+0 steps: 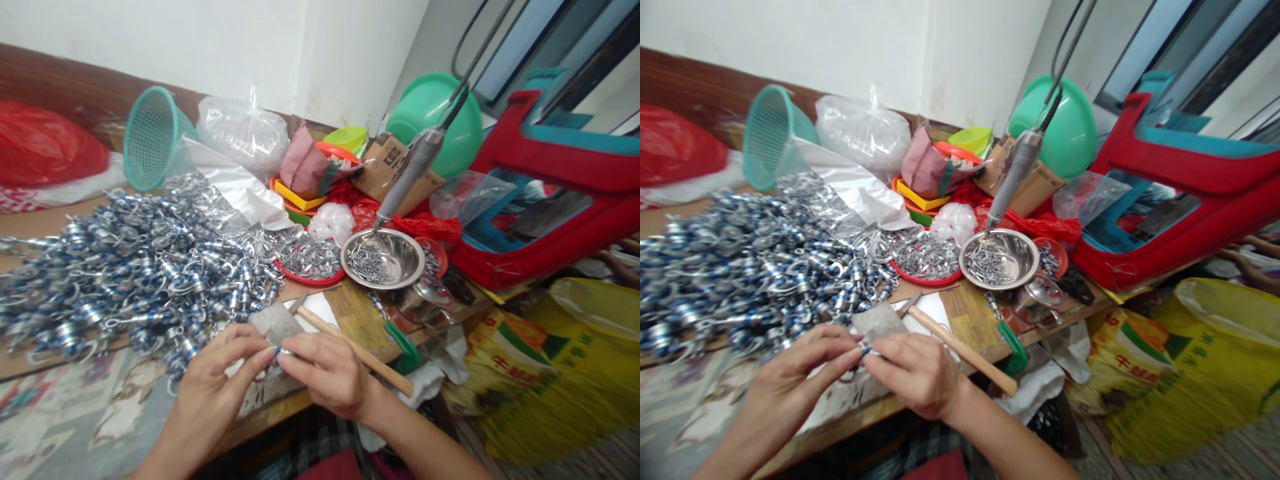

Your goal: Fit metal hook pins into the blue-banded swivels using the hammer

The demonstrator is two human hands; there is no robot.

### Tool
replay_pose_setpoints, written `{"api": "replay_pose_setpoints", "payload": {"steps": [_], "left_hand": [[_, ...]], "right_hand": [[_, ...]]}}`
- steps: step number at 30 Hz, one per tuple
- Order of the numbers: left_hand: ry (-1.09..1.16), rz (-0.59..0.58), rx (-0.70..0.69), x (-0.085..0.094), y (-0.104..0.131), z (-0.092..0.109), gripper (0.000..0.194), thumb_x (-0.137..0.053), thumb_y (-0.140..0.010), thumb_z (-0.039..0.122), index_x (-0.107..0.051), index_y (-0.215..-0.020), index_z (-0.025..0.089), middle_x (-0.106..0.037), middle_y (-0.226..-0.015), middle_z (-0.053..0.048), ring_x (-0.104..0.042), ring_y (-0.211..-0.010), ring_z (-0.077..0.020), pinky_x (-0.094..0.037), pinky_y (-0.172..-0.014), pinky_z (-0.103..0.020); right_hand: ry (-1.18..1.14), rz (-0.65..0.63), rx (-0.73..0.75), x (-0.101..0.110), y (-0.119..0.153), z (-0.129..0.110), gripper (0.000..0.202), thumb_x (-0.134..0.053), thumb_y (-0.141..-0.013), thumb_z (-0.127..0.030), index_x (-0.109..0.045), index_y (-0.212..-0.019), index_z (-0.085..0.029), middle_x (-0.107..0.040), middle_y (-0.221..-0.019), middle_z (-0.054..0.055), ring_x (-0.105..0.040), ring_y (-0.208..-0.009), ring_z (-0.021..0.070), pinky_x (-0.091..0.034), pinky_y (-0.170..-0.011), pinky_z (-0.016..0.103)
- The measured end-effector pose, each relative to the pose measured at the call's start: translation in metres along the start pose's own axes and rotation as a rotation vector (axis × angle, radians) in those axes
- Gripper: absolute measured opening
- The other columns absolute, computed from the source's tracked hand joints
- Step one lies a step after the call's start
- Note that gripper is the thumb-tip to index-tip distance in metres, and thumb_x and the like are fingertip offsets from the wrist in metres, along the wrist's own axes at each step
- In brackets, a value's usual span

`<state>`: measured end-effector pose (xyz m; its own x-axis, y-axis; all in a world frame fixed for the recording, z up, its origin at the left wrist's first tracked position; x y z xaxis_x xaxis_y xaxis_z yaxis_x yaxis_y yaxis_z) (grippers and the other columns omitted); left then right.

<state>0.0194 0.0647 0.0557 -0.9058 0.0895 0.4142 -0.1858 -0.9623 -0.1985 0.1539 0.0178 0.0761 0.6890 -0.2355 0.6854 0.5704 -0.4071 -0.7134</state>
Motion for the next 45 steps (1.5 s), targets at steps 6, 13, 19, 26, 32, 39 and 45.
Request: {"api": "replay_pose_setpoints", "payload": {"steps": [6,13,19,26,32,39,45], "left_hand": [[0.188,-0.056,0.27,-0.005,0.008,-0.02,0.017,-0.061,-0.069,0.036,-0.071,-0.072,0.023,-0.071,-0.072,0.0,-0.062,-0.072,-0.0194,-0.047,-0.067,-0.025],[0.267,-0.02,0.326,-0.006,0.014,-0.026,0.014,-0.064,-0.064,0.035,-0.07,-0.066,0.022,-0.072,-0.068,0.0,-0.063,-0.066,-0.0176,-0.048,-0.064,-0.023],[0.175,-0.16,0.198,-0.005,0.012,-0.013,0.014,-0.06,-0.071,0.034,-0.068,-0.069,0.022,-0.07,-0.074,0.0,-0.061,-0.072,-0.0176,-0.046,-0.066,-0.022],[0.384,-0.111,0.392,-0.012,0.018,-0.032,0.02,-0.061,-0.069,0.037,-0.069,-0.071,0.019,-0.07,-0.07,-0.002,-0.062,-0.069,-0.0177,-0.047,-0.066,-0.024],[0.625,-0.105,0.538,-0.027,0.023,-0.047,0.06,-0.073,-0.058,0.03,-0.05,-0.112,0.019,-0.068,-0.097,-0.006,-0.063,-0.09,-0.0215,-0.05,-0.078,-0.029],[0.622,-0.213,0.538,-0.028,0.009,-0.04,0.055,-0.07,-0.06,0.03,-0.043,-0.108,0.022,-0.066,-0.081,-0.001,-0.063,-0.081,-0.019,-0.049,-0.07,-0.028],[0.61,-0.325,0.5,-0.032,0.003,-0.038,0.047,-0.07,-0.058,0.032,-0.043,-0.096,0.023,-0.063,-0.069,0.003,-0.061,-0.063,-0.0154,-0.046,-0.058,-0.026]], "right_hand": [[-0.126,0.038,-0.309,-0.009,0.002,0.012,0.024,-0.047,-0.08,-0.011,-0.065,-0.094,-0.018,-0.066,-0.088,0.007,-0.062,-0.077,0.0124,-0.051,-0.066,0.019],[-0.039,0.024,-0.125,-0.006,0.002,-0.005,0.028,-0.044,-0.08,-0.008,-0.06,-0.101,-0.016,-0.066,-0.091,0.008,-0.061,-0.078,0.015,-0.05,-0.067,0.025],[-0.037,0.006,-0.049,-0.001,-0.004,-0.01,0.029,-0.04,-0.082,-0.011,-0.057,-0.105,-0.016,-0.066,-0.094,0.009,-0.061,-0.081,0.0164,-0.05,-0.067,0.028],[-0.2,0.008,-0.326,-0.009,-0.002,0.003,0.021,-0.051,-0.078,-0.012,-0.067,-0.091,-0.018,-0.068,-0.086,0.007,-0.064,-0.074,0.013,-0.052,-0.065,0.02],[-0.367,-0.165,-0.539,-0.024,-0.005,0.031,0.012,-0.062,-0.075,-0.025,-0.071,-0.079,-0.019,-0.067,-0.072,0.003,-0.062,-0.065,0.0106,-0.049,-0.059,0.017],[0.275,-0.468,-0.724,-0.034,-0.019,0.174,0.024,-0.043,-0.086,-0.011,-0.063,-0.098,-0.016,-0.06,-0.108,0.007,-0.053,-0.103,0.0156,-0.042,-0.088,0.028],[0.288,-0.602,-0.787,-0.057,-0.012,0.222,0.027,-0.051,-0.085,-0.03,-0.052,-0.107,-0.014,-0.054,-0.108,0.007,-0.055,-0.093,0.018,-0.047,-0.079,0.038]]}}
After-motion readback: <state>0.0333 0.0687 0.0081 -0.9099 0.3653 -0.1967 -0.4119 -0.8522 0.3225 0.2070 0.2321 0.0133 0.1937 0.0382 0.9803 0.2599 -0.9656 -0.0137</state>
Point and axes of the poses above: each hand's wrist, its own y-axis away from the middle knuckle, its own x-axis out of the back of the hand, z = x × y, the point moved 7 cm from there along -y, towards the middle knuckle
